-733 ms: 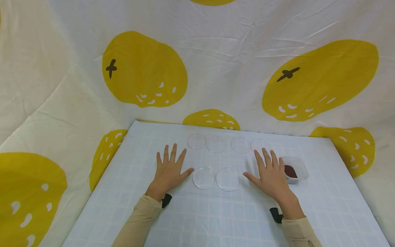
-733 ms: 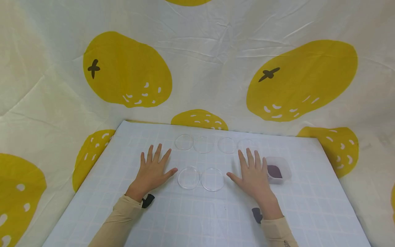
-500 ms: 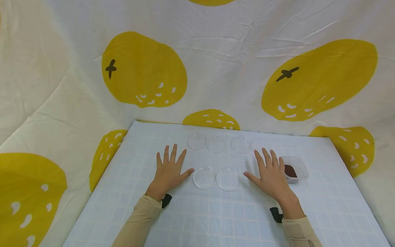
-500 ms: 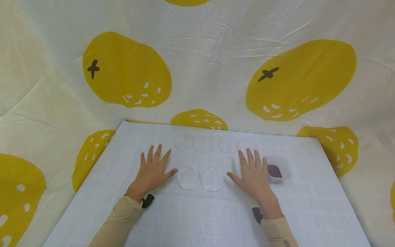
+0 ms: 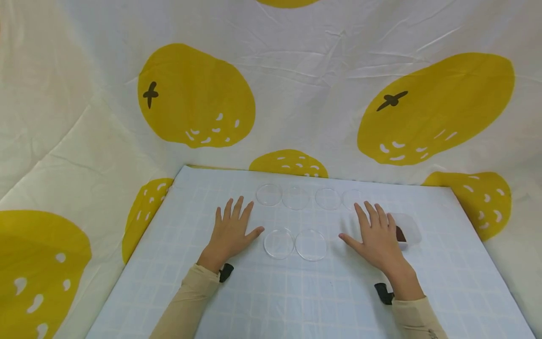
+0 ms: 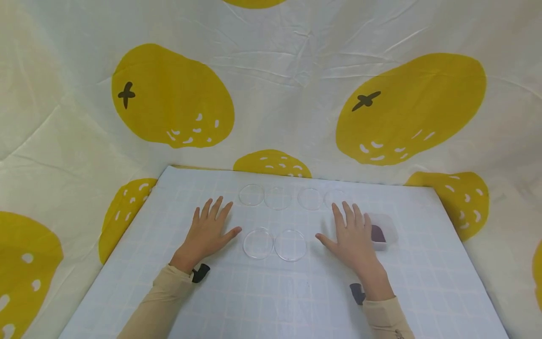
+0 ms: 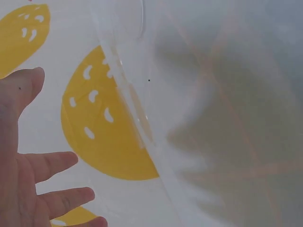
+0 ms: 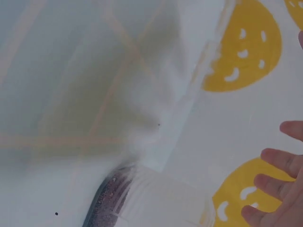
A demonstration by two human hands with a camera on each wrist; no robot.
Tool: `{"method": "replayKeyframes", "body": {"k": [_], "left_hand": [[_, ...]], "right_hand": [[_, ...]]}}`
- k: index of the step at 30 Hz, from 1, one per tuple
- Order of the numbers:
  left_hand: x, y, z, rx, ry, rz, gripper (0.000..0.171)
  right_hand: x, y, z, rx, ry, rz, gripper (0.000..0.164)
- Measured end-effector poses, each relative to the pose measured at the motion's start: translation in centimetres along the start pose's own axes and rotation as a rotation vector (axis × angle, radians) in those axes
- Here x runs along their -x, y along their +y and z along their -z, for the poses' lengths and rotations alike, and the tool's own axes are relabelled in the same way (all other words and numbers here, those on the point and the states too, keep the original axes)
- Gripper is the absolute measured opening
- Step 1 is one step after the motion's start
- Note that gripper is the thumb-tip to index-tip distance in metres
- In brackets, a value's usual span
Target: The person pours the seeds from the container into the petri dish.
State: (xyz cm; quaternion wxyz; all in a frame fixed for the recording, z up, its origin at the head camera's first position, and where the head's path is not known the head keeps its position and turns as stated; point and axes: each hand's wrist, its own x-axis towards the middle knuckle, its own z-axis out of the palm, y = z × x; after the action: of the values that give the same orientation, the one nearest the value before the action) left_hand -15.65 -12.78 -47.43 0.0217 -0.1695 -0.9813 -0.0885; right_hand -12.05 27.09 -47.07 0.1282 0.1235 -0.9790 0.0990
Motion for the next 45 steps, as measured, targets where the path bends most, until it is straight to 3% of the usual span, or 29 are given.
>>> {"method": "replayKeyframes", "body": {"k": [11, 22, 30, 38, 45], "left_hand": [[-2.3, -1.5, 0.0, 0.043, 0.113, -0.076, 0.080], [-5.7, -2.7, -0.4, 0.203, 0.062, -0.084, 0.086], [-8.1, -3.1, -0.7, 0.258, -0.017, -0.039, 0.093], [-10.2, -3.4, -1.4, 0.241, -0.089, -0.023, 0.097], [-11.6, -3.8, -2.1, 0.241, -0.170, 0.002, 0.102]], "right_hand": [[0.3, 2.1, 2.0, -0.033, 0.057, -0.051, 0.096], [1.4, 6.9, 3.5, -0.155, 0.097, -0.097, 0.096], [2.2, 10.3, 3.8, -0.390, -0.035, -0.185, 0.103], [3.1, 12.8, 3.4, -0.576, -0.197, -0.279, 0.114], [3.4, 13.8, 2.6, -0.623, -0.349, -0.375, 0.120]]}}
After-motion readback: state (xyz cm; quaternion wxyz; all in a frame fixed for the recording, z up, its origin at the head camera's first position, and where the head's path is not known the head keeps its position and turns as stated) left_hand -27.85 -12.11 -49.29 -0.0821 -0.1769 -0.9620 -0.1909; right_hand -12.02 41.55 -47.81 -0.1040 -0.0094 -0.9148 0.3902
